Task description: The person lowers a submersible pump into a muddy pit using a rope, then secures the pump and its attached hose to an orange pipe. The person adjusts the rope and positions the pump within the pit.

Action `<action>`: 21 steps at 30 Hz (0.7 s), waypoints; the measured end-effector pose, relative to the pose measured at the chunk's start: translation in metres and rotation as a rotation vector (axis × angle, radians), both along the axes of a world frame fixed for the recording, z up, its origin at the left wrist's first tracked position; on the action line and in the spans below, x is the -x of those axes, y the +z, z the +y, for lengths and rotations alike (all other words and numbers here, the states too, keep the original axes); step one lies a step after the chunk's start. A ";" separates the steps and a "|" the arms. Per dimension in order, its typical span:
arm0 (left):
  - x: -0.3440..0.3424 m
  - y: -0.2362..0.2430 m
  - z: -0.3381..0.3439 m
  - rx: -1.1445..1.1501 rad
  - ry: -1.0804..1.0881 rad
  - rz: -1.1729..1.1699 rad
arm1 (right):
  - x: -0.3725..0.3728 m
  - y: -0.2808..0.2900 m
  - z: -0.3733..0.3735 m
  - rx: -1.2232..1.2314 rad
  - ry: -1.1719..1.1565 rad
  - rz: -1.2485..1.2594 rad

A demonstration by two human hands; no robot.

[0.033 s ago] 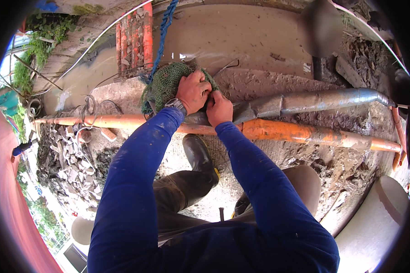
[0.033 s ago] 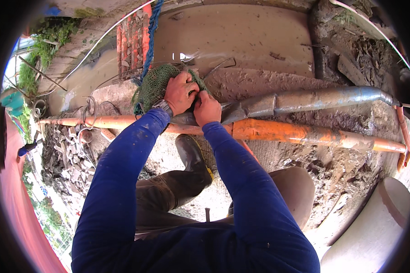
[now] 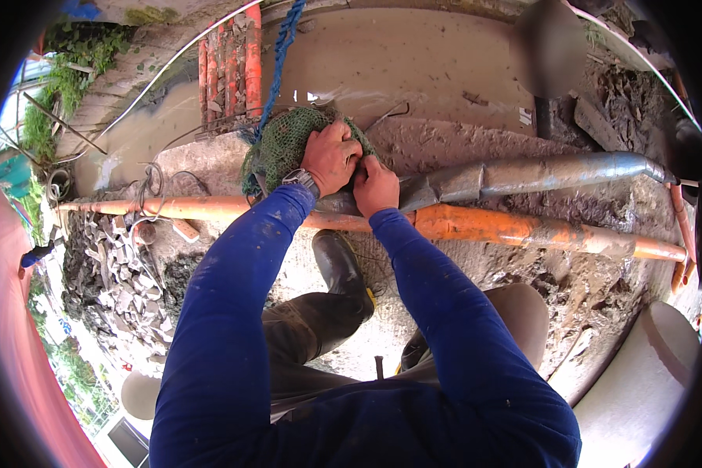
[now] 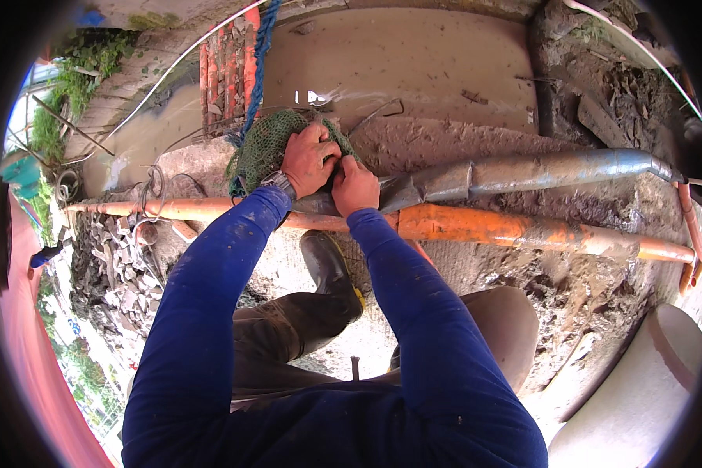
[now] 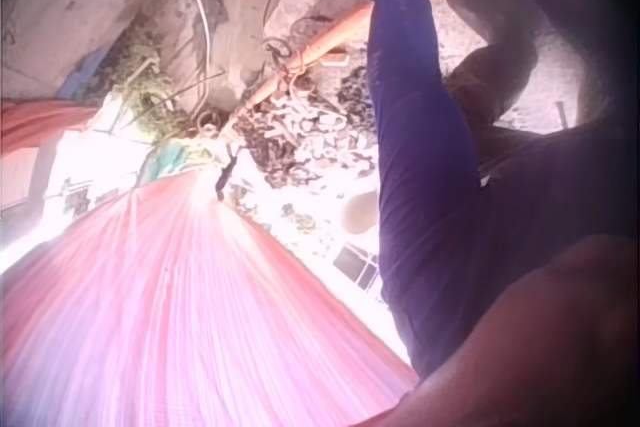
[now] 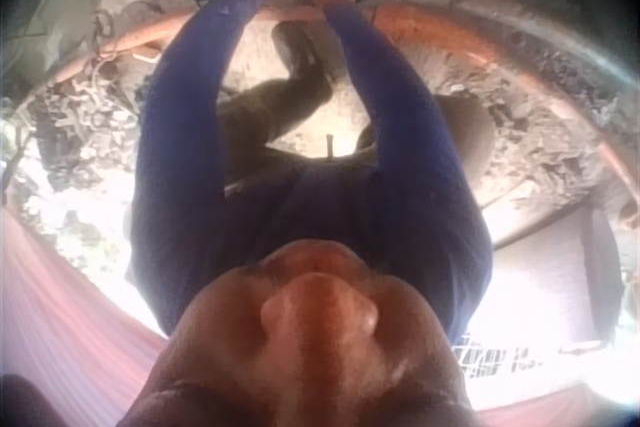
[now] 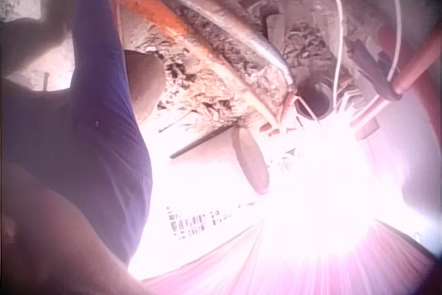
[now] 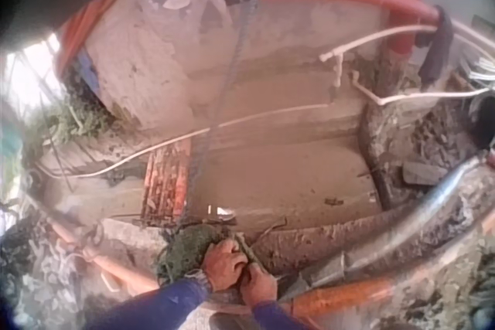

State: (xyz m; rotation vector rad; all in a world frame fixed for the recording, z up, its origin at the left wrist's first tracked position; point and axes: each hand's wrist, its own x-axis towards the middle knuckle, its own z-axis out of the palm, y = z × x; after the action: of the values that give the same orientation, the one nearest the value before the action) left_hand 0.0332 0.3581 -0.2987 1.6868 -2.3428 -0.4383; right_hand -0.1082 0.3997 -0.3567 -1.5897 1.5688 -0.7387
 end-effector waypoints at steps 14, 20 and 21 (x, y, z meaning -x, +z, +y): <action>-0.002 0.004 -0.005 -0.039 0.030 0.019 | -0.003 -0.007 -0.004 0.039 -0.093 0.000; -0.006 0.001 -0.003 -0.039 0.020 0.064 | 0.006 -0.001 -0.007 0.121 0.039 0.122; -0.005 0.001 -0.003 -0.035 0.019 0.076 | 0.007 0.002 -0.008 0.135 0.049 0.126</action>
State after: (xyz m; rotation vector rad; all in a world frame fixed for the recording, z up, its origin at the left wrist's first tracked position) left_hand 0.0382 0.3553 -0.2972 1.6756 -2.2761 -0.5329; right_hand -0.1150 0.3921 -0.3547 -1.7982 1.5913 -0.7432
